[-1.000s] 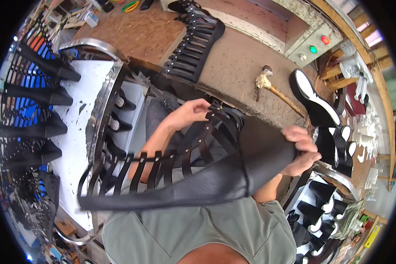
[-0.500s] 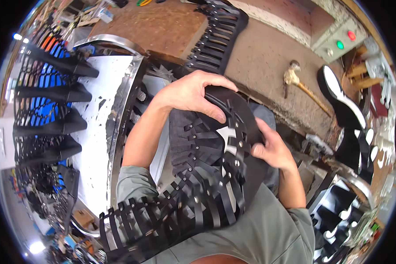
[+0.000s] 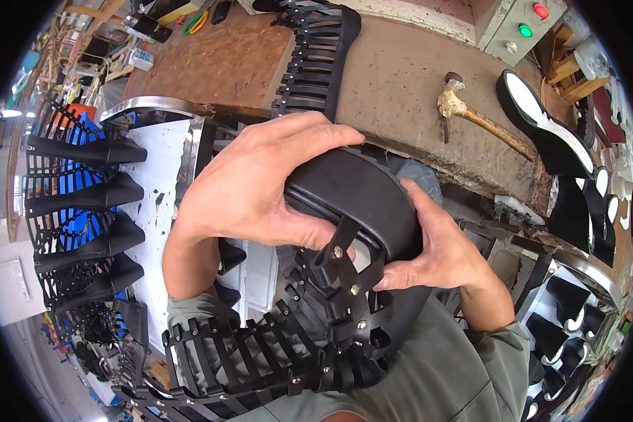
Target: Assembling and hammering soles onto high-heeled sandals in a shoe factory.
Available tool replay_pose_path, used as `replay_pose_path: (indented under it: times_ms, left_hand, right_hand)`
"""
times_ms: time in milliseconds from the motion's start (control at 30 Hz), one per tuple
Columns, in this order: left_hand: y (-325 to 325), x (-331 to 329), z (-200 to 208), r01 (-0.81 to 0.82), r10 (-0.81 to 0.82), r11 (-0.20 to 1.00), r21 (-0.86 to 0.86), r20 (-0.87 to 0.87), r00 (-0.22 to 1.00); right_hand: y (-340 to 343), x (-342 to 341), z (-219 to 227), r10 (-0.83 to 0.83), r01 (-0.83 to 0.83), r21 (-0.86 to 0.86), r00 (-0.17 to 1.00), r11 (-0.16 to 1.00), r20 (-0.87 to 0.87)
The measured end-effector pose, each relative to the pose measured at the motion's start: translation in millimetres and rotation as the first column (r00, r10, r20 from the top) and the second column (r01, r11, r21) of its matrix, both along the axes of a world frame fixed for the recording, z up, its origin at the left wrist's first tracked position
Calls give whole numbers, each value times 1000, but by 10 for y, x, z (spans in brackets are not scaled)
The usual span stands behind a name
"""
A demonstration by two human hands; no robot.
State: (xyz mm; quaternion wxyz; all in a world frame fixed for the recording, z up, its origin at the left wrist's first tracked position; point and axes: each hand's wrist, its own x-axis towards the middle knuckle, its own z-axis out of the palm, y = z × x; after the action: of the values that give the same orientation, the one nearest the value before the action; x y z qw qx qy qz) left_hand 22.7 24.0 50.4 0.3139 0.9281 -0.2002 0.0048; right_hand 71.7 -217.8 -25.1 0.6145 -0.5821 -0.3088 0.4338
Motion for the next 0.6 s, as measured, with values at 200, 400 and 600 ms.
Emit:
replay_pose_path:
  times_ms: [200,400,600]
  left_hand:
    - [-116,4,101,-21,23,997,70,-27,999]
    - [-186,-17,166,-31,30,995,100,8,1000]
    - [-297,-97,187,-131,116,973,191,87,989]
  right_hand:
    - [-15,-54,-11,-54,55,50,998,997,-24]
    - [-20,-66,43,-71,67,39,990,997,119]
    - [-51,-125,41,-107,123,-55,968,991,226]
